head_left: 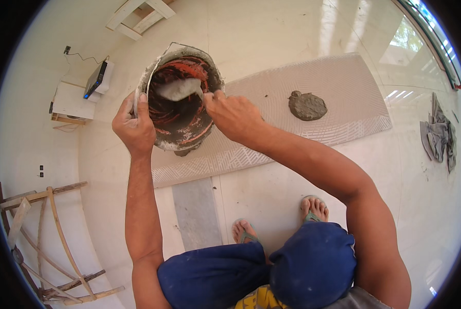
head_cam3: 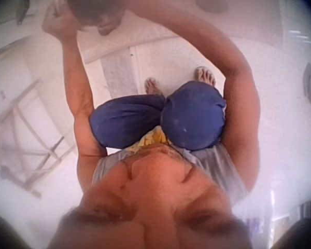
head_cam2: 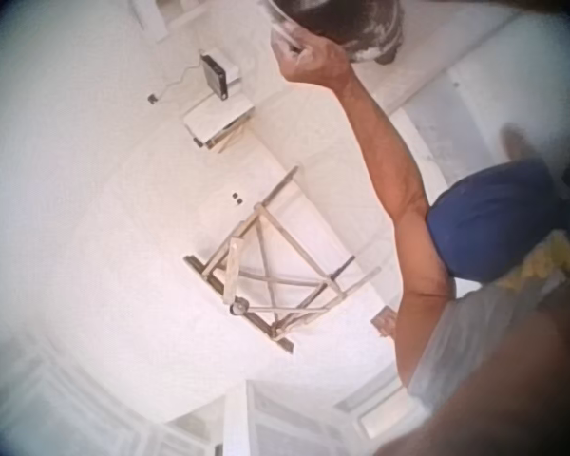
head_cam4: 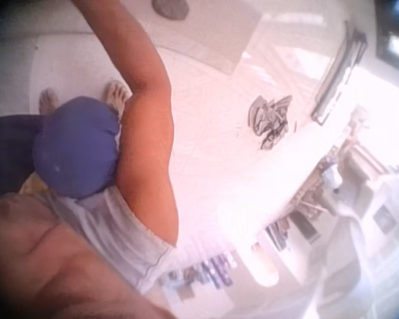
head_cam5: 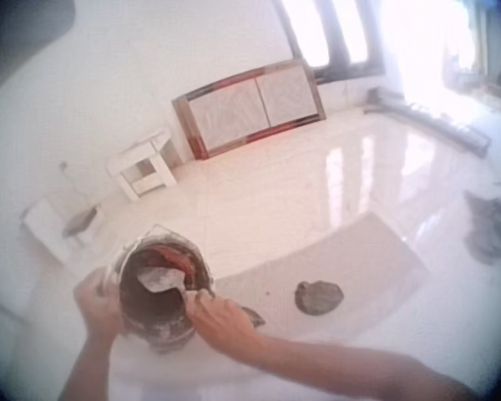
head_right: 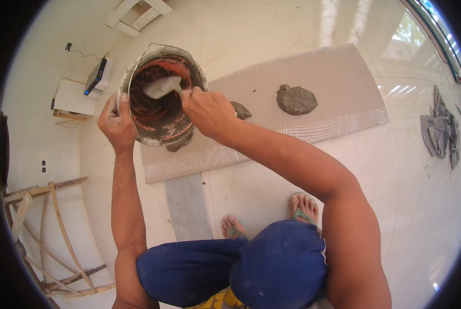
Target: The person applies mortar from a bucket onto the back of a large tile using a trowel.
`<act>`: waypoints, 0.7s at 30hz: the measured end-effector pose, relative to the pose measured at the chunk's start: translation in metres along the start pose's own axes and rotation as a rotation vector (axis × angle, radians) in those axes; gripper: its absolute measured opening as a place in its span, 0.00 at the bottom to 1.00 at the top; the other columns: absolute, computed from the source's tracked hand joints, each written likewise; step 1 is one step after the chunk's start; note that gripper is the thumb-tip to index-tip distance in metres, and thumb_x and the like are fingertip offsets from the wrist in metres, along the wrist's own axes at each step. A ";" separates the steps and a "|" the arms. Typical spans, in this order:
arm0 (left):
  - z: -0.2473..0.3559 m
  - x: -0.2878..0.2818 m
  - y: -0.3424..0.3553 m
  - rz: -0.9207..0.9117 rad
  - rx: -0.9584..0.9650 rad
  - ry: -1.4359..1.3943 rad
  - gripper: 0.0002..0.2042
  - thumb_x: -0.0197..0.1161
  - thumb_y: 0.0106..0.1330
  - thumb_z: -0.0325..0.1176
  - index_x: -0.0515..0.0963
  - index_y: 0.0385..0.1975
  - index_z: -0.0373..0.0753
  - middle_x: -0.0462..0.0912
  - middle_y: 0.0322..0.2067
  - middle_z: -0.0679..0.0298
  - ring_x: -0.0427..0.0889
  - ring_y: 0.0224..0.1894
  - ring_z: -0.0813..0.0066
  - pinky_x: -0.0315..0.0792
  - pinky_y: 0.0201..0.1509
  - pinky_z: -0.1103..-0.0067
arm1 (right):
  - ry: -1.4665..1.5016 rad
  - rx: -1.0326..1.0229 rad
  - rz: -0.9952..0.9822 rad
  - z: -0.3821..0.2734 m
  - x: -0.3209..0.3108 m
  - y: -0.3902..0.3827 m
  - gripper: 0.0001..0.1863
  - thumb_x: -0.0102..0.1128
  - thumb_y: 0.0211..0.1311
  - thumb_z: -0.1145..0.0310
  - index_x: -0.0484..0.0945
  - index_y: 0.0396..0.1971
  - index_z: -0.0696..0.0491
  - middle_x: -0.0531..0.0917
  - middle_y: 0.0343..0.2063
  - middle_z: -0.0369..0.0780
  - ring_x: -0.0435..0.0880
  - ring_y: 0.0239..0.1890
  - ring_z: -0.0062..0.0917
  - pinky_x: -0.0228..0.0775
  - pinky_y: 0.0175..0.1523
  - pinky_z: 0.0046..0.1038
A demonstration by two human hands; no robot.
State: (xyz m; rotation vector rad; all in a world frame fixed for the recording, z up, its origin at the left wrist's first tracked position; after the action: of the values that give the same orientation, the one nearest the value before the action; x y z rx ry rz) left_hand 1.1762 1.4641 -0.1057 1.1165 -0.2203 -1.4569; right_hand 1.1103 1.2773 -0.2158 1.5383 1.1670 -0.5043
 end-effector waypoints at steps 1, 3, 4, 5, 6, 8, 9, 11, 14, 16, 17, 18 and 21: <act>0.000 0.002 -0.002 0.009 0.004 -0.009 0.11 0.63 0.75 0.28 0.84 0.47 0.24 0.87 0.34 0.63 0.79 0.36 0.82 0.75 0.41 0.82 | 0.002 -0.001 -0.027 0.001 0.004 -0.001 0.11 0.63 0.59 0.76 0.75 0.41 0.60 0.85 0.35 0.46 0.91 0.36 0.36 0.84 0.37 0.32; 0.003 0.001 0.001 0.029 0.027 -0.013 0.11 0.63 0.75 0.28 0.84 0.47 0.24 0.87 0.35 0.63 0.79 0.36 0.82 0.75 0.42 0.82 | 0.016 -0.008 -0.066 0.003 0.007 0.001 0.12 0.61 0.61 0.77 0.73 0.44 0.61 0.85 0.36 0.48 0.91 0.35 0.41 0.84 0.36 0.35; 0.005 0.000 0.003 0.023 0.030 -0.004 0.11 0.63 0.75 0.28 0.84 0.47 0.24 0.87 0.35 0.63 0.79 0.36 0.82 0.75 0.42 0.82 | 0.017 -0.007 -0.146 0.006 0.010 -0.001 0.12 0.60 0.61 0.77 0.73 0.44 0.61 0.85 0.36 0.48 0.91 0.35 0.41 0.84 0.36 0.36; 0.004 -0.001 0.002 0.016 0.025 0.000 0.11 0.63 0.75 0.27 0.84 0.47 0.24 0.87 0.35 0.63 0.79 0.36 0.82 0.75 0.42 0.81 | 0.014 -0.005 -0.235 0.009 0.010 -0.004 0.12 0.60 0.61 0.77 0.73 0.44 0.61 0.85 0.36 0.49 0.91 0.35 0.41 0.84 0.36 0.36; 0.003 0.000 0.001 0.010 0.020 0.004 0.11 0.63 0.75 0.27 0.84 0.48 0.24 0.87 0.36 0.63 0.79 0.36 0.82 0.75 0.42 0.81 | 0.012 -0.004 -0.324 0.010 0.011 -0.007 0.12 0.60 0.61 0.77 0.73 0.43 0.61 0.85 0.35 0.49 0.91 0.35 0.41 0.84 0.35 0.37; 0.007 0.001 0.001 0.001 0.033 0.042 0.11 0.63 0.76 0.28 0.84 0.48 0.24 0.87 0.36 0.62 0.80 0.37 0.82 0.76 0.42 0.81 | 0.058 0.023 -0.157 0.011 0.004 -0.004 0.11 0.59 0.61 0.77 0.73 0.43 0.61 0.85 0.36 0.50 0.91 0.35 0.42 0.83 0.35 0.38; 0.008 0.002 0.000 -0.005 0.040 0.060 0.11 0.63 0.76 0.28 0.84 0.48 0.24 0.87 0.36 0.62 0.80 0.37 0.82 0.76 0.42 0.82 | 0.080 0.037 -0.073 0.010 0.002 -0.005 0.11 0.59 0.61 0.77 0.73 0.43 0.61 0.85 0.36 0.50 0.91 0.35 0.42 0.83 0.35 0.38; 0.013 0.006 -0.001 0.014 0.051 0.009 0.11 0.63 0.76 0.28 0.84 0.48 0.24 0.87 0.36 0.62 0.80 0.37 0.82 0.75 0.42 0.82 | 0.044 0.050 -0.067 0.009 0.006 -0.003 0.11 0.59 0.62 0.77 0.73 0.43 0.61 0.85 0.35 0.50 0.90 0.34 0.43 0.83 0.35 0.39; 0.014 0.005 0.002 0.035 0.073 -0.017 0.11 0.63 0.75 0.28 0.84 0.48 0.24 0.87 0.35 0.63 0.79 0.36 0.82 0.75 0.42 0.82 | 0.030 0.028 -0.173 0.011 0.012 -0.006 0.11 0.59 0.62 0.76 0.72 0.43 0.60 0.85 0.33 0.50 0.90 0.34 0.44 0.83 0.35 0.40; 0.013 0.002 0.005 0.029 0.085 0.037 0.11 0.63 0.76 0.27 0.83 0.48 0.24 0.87 0.36 0.63 0.79 0.36 0.83 0.75 0.42 0.83 | 0.047 0.028 -0.169 0.013 0.012 -0.005 0.11 0.59 0.62 0.76 0.72 0.43 0.60 0.84 0.33 0.49 0.90 0.33 0.43 0.83 0.35 0.40; 0.012 0.001 0.004 0.014 0.086 0.086 0.11 0.62 0.76 0.27 0.83 0.48 0.24 0.87 0.37 0.64 0.80 0.36 0.83 0.75 0.42 0.83 | 0.061 0.047 -0.114 0.013 0.007 -0.005 0.10 0.59 0.62 0.76 0.73 0.43 0.60 0.84 0.33 0.48 0.90 0.33 0.43 0.83 0.35 0.40; 0.012 0.001 0.002 -0.001 0.087 0.136 0.11 0.61 0.77 0.27 0.83 0.49 0.24 0.87 0.38 0.64 0.80 0.37 0.84 0.76 0.42 0.83 | 0.074 0.067 -0.059 0.013 0.004 -0.005 0.10 0.59 0.63 0.76 0.73 0.43 0.60 0.84 0.32 0.48 0.90 0.33 0.43 0.83 0.35 0.40; 0.016 0.004 0.004 -0.008 0.097 0.042 0.11 0.61 0.77 0.26 0.83 0.49 0.24 0.87 0.38 0.63 0.81 0.38 0.83 0.76 0.43 0.83 | 0.028 0.002 0.021 0.013 0.005 0.001 0.10 0.58 0.63 0.75 0.74 0.43 0.58 0.85 0.32 0.47 0.90 0.33 0.42 0.82 0.35 0.40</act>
State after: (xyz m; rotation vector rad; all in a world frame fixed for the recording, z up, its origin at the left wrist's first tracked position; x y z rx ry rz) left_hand 1.1684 1.4526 -0.0966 1.2257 -0.2596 -1.4409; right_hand 1.1169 1.2675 -0.2235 1.5619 1.1711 -0.4712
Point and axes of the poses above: each hand's wrist, its own y-axis towards the middle knuckle, its own x-axis out of the palm, z = x × y, the point moved 5 cm from there along y, towards the middle knuckle
